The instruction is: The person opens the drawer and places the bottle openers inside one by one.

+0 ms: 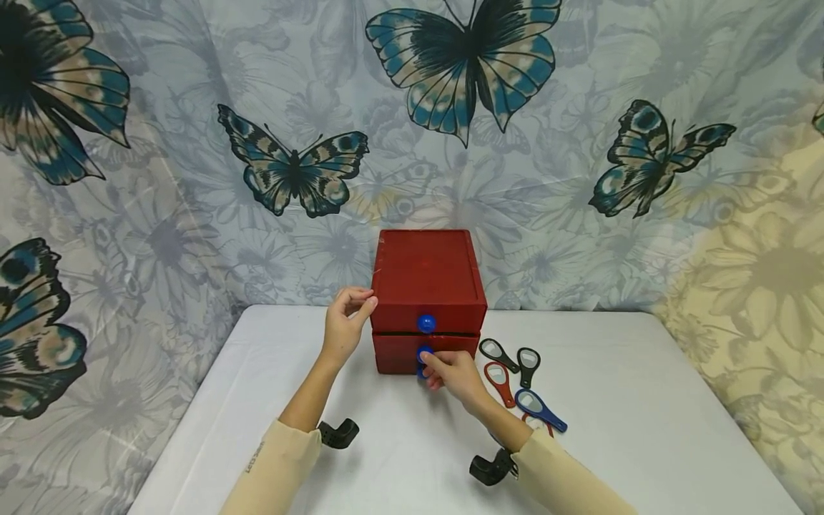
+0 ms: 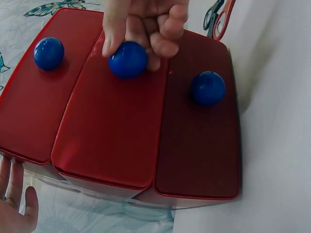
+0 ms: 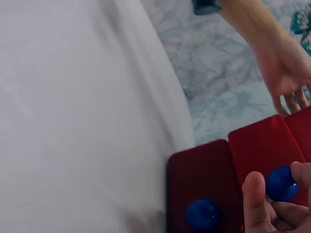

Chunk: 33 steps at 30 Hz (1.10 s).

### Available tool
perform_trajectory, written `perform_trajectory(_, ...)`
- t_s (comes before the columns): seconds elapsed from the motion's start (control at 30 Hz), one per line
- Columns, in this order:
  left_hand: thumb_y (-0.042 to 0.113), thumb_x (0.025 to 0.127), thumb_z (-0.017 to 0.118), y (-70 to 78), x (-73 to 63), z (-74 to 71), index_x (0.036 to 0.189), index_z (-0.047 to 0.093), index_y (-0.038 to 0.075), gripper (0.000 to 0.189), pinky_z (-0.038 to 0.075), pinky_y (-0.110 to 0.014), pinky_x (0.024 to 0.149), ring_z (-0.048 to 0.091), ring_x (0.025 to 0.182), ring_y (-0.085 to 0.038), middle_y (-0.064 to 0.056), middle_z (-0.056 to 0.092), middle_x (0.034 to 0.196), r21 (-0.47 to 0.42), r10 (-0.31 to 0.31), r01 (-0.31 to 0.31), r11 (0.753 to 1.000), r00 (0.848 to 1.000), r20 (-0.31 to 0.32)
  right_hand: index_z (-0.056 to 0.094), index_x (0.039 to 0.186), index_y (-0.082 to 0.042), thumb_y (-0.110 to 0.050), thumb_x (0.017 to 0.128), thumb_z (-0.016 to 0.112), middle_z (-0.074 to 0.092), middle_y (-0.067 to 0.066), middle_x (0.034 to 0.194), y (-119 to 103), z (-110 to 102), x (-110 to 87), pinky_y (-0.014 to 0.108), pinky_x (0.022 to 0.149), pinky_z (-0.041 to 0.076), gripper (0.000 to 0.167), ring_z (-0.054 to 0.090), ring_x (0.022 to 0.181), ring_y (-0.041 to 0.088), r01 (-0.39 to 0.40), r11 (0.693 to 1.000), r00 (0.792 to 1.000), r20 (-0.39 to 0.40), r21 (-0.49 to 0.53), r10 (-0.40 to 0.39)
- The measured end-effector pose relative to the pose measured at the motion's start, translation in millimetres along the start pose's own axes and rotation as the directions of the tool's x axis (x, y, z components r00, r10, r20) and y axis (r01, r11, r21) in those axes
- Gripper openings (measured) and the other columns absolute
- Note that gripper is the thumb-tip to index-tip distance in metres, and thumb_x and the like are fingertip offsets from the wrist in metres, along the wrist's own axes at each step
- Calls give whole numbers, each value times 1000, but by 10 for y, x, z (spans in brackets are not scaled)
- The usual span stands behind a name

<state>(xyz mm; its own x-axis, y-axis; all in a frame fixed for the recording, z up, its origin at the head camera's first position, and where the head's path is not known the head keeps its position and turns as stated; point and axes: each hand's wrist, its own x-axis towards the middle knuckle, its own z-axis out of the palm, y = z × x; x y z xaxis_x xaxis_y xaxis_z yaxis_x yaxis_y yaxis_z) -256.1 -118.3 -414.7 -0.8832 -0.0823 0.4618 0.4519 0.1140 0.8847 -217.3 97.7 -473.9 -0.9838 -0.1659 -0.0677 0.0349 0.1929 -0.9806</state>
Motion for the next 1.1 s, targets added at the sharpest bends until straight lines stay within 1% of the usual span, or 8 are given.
perform_trajectory(0.07, 4, 92, 64, 101, -11, 5, 103, 63, -10, 18, 51, -26, 89, 58, 89, 0, -23, 58, 111, 5, -10, 10, 1000, 1000, 13, 70, 94, 11, -25, 94, 65, 68, 19, 73, -7, 3, -85, 23, 55, 54, 36, 59, 55, 13, 9, 1000, 1000, -4, -24, -9)
perform_trajectory(0.2, 0, 92, 63, 313, -33, 6, 104, 61, -14, 19, 50, -28, 89, 57, 88, 1, -28, 57, 112, 18, -24, 24, 1000, 1000, 20, 71, 88, 6, -25, 94, 65, 65, 18, 66, 3, 4, -282, 23, 53, 52, 33, 57, 53, 12, 69, 991, 997, 23, -113, -67)
perform_trajectory(0.3, 0, 91, 63, 326, -26, 3, 103, 61, -15, 19, 49, -21, 85, 57, 87, 0, -30, 57, 111, 14, -1, 1, 1000, 1000, 14, 70, 82, 2, -30, 94, 65, 63, 12, 61, 18, 14, -415, 23, 52, 51, 34, 55, 51, 9, 111, 978, 993, 58, -175, -103)
perform_trajectory(0.37, -1, 91, 63, 325, -23, 3, 103, 61, -15, 19, 48, -20, 85, 57, 87, 0, -30, 57, 110, 9, 5, -5, 1000, 1000, 14, 70, 82, 0, -31, 93, 65, 62, 9, 60, 19, 26, -497, 23, 50, 51, 34, 54, 51, 8, 117, 973, 992, 71, -197, -105)
perform_trajectory(0.5, -1, 91, 63, 322, -27, 1, 103, 61, -15, 19, 49, -22, 86, 57, 88, 1, -31, 57, 111, 13, 6, -6, 1000, 1000, 18, 70, 84, 1, -31, 94, 65, 62, 8, 59, 5, 55, -642, 22, 49, 50, 34, 53, 50, 7, 118, 970, 991, 80, -210, -103)
perform_trajectory(0.63, -1, 91, 62, 321, -37, -3, 103, 61, -15, 18, 49, -23, 87, 57, 88, 1, -31, 57, 111, 16, 2, -3, 1000, 1000, 15, 71, 90, 3, -30, 93, 65, 62, 9, 59, -17, 81, -747, 22, 48, 49, 34, 53, 50, 7, 95, 975, 992, 100, -201, -76)
perform_trajectory(0.87, -2, 91, 62, 311, -46, -2, 103, 61, -16, 18, 49, -25, 88, 57, 89, 1, -31, 57, 111, 12, 7, -7, 1000, 1000, 10, 71, 92, 3, -33, 94, 64, 63, 10, 61, -52, 85, -800, 22, 48, 48, 36, 54, 52, 9, 79, 971, 989, 137, -228, -49)
perform_trajectory(1.1, -2, 91, 63, 288, -65, 7, 103, 61, -15, 19, 48, -19, 85, 57, 89, 1, -31, 57, 110, 6, 6, -6, 1000, 1000, 2, 71, 97, 3, -34, 94, 64, 64, 11, 63, -5, 78, -805, 22, 49, 48, 38, 53, 52, 8, 61, 972, 989, 145, -226, -28)
